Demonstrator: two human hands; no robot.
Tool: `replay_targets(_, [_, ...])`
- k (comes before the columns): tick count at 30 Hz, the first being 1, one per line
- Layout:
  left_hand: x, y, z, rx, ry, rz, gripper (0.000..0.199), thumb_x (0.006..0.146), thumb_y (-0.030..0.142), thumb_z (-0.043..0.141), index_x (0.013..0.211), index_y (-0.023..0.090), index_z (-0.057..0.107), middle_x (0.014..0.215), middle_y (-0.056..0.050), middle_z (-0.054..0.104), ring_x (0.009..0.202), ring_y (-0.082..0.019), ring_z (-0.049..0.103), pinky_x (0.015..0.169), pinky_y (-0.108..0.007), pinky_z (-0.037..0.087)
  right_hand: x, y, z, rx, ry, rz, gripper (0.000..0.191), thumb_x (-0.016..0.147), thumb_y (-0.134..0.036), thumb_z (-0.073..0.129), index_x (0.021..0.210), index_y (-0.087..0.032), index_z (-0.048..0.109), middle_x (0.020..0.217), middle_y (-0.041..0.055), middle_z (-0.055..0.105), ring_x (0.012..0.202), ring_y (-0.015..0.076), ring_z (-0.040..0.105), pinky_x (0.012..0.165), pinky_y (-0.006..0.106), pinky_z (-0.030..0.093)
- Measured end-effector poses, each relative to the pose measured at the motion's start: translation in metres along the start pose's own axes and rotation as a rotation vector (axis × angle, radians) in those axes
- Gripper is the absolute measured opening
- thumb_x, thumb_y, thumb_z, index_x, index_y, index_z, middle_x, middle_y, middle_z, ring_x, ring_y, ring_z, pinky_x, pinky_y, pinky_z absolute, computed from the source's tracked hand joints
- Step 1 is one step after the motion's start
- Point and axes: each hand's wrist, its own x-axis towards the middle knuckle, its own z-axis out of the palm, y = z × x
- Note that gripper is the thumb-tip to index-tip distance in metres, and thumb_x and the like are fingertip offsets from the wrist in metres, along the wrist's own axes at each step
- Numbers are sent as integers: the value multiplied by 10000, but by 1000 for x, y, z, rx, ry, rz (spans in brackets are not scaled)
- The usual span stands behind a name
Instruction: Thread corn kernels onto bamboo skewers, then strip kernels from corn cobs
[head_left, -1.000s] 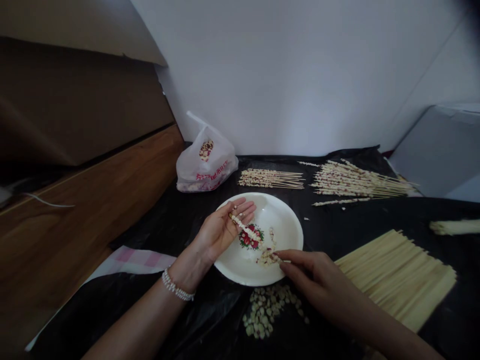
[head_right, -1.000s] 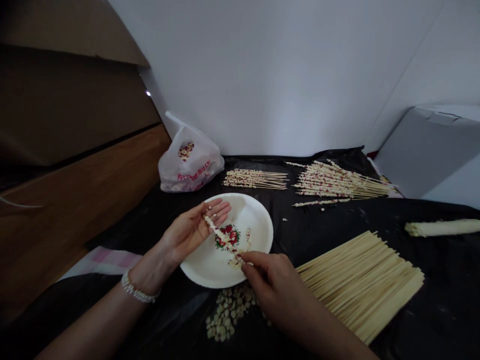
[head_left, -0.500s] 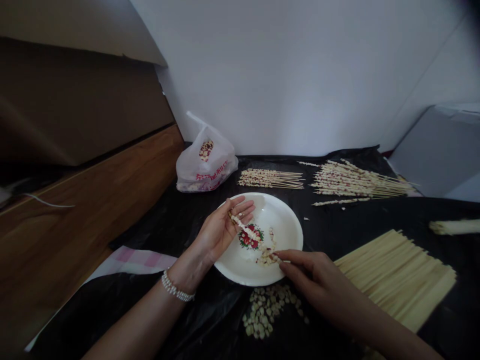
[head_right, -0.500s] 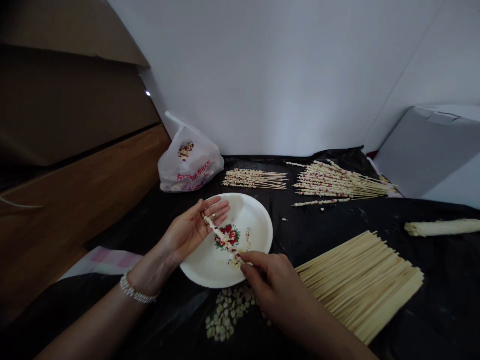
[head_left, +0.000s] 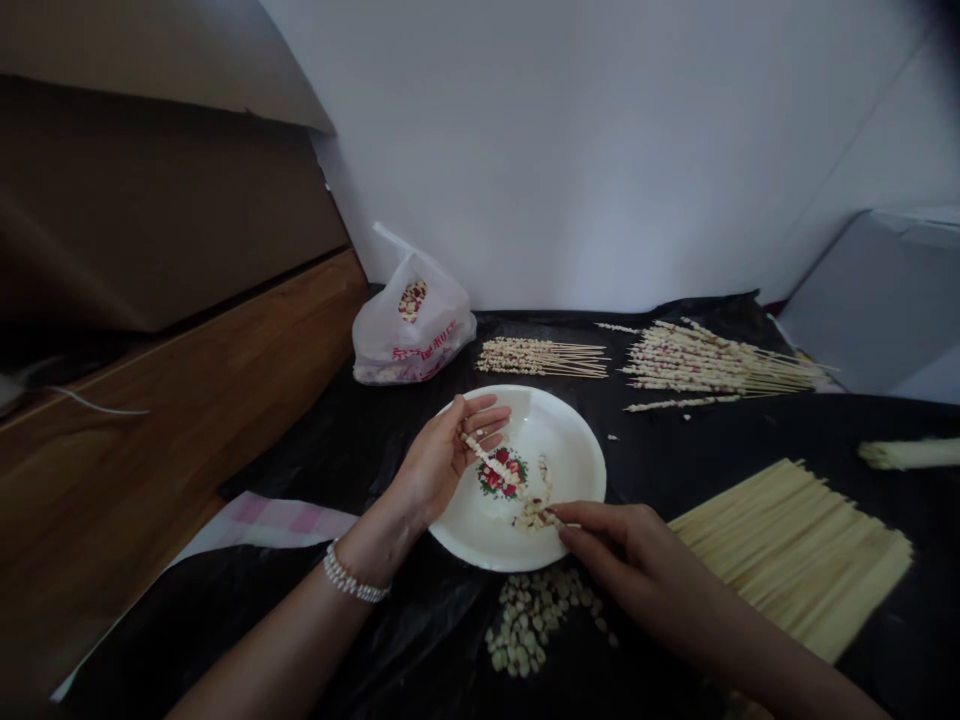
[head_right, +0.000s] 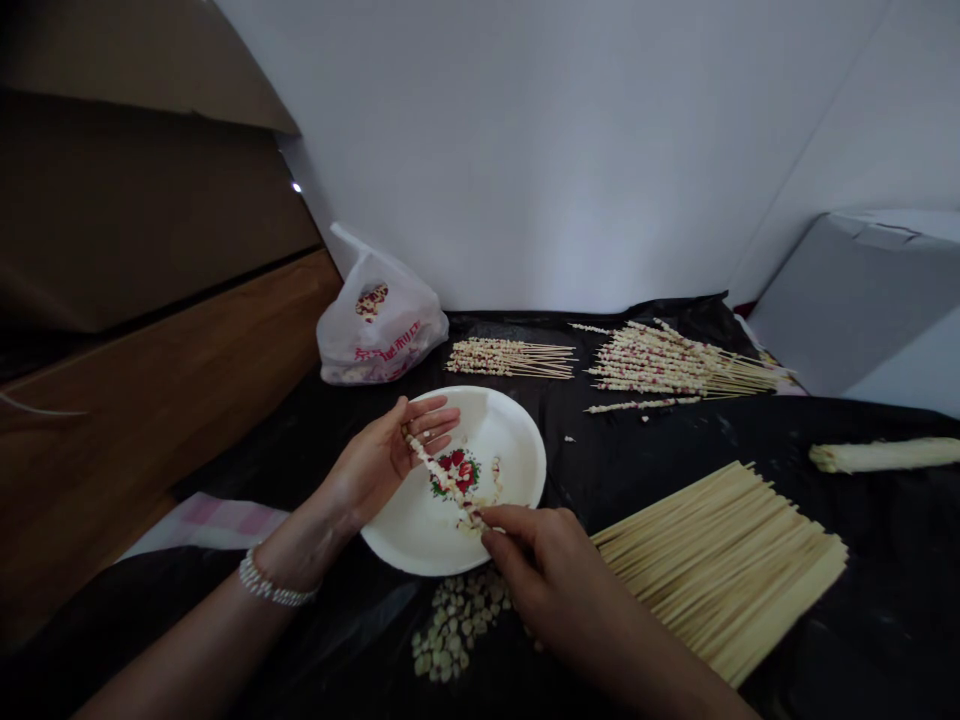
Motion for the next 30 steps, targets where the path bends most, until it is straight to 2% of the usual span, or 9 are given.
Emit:
replay_targets(4, [0, -1, -1, 81, -7, 34, 400, 950, 390, 463, 1085, 88, 689, 1071, -181, 718, 1012, -236, 664, 895, -353, 508, 0, -1, -1, 14, -21, -4, 297, 916, -325, 474, 996, -261, 753, 871, 48, 756, 864, 233, 693, 750, 348, 543])
replay_targets(8, [-1, -3, 0, 160, -1, 52, 440, 941, 438, 462, 1074, 93, 702, 1044, -177, 728, 1006, -255, 666, 905, -378, 492, -1, -2, 0, 15, -20, -3, 290, 915, -322, 479, 992, -271, 754, 845, 40, 755, 863, 231, 694, 744, 346, 543])
replay_targets(12, [-2, -5, 2, 214, -33, 108, 443, 950, 436, 440, 1104, 110, 698, 1100, -167, 714, 1066, -259, 641, 951, -379, 453, 0, -2, 1, 39, -4, -18, 299, 920, -310, 474, 1050, -277, 741, 944, 45, 760, 866, 222, 699, 743, 339, 546])
replay_targets(15, [-3, -4, 3, 170, -70, 112, 439, 937, 455, 463, 1155, 144, 683, 1197, -165, 674, 1129, -274, 604, 982, -402, 423, 1, 0, 1, 53, 6, -26, 306, 925, -318, 471, 1077, -277, 733, 982, 50, 757, 884, 221, 699, 751, 334, 547])
replay_targets(20, [0, 0, -2, 29, -38, 74, 408, 930, 470, 475, 1198, 225, 660, 1373, -104, 560, 1206, -264, 537, 962, -381, 444, 4, 4, 1, 89, 30, -13, 328, 936, -350, 465, 1127, -257, 715, 1061, 59, 742, 944, 230, 689, 811, 347, 540])
replay_targets(22, [3, 1, -6, -45, -12, 23, 369, 924, 444, 507, 1136, 201, 686, 1302, -105, 603, 1134, -232, 575, 901, -335, 486, 4, 5, 1, 120, 49, 0, 337, 937, -366, 471, 1149, -249, 704, 1106, 61, 729, 1007, 238, 673, 862, 358, 527])
replay_targets(24, [6, 1, -9, -115, 20, -34, 309, 920, 384, 543, 1059, 162, 706, 1104, -100, 673, 971, -172, 628, 807, -272, 518, 3, 5, 2, 137, 72, 5, 343, 936, -374, 476, 1162, -242, 698, 1126, 64, 722, 1040, 243, 662, 882, 364, 519])
replay_targets(27, [9, 0, -10, -202, 52, -98, 222, 911, 282, 579, 1008, 130, 709, 809, -50, 658, 731, -104, 622, 663, -204, 524, 2, 5, 2, 136, 83, -2, 354, 938, -380, 473, 1178, -235, 689, 1133, 70, 719, 1019, 239, 668, 868, 363, 521])
replay_targets(30, [10, 0, -8, -258, 83, -117, 161, 895, 218, 604, 974, 124, 708, 726, -27, 632, 642, -81, 603, 592, -177, 519, 2, 6, 3, 129, 83, -10, 354, 935, -373, 478, 1184, -234, 686, 1123, 68, 722, 981, 234, 676, 837, 357, 529])
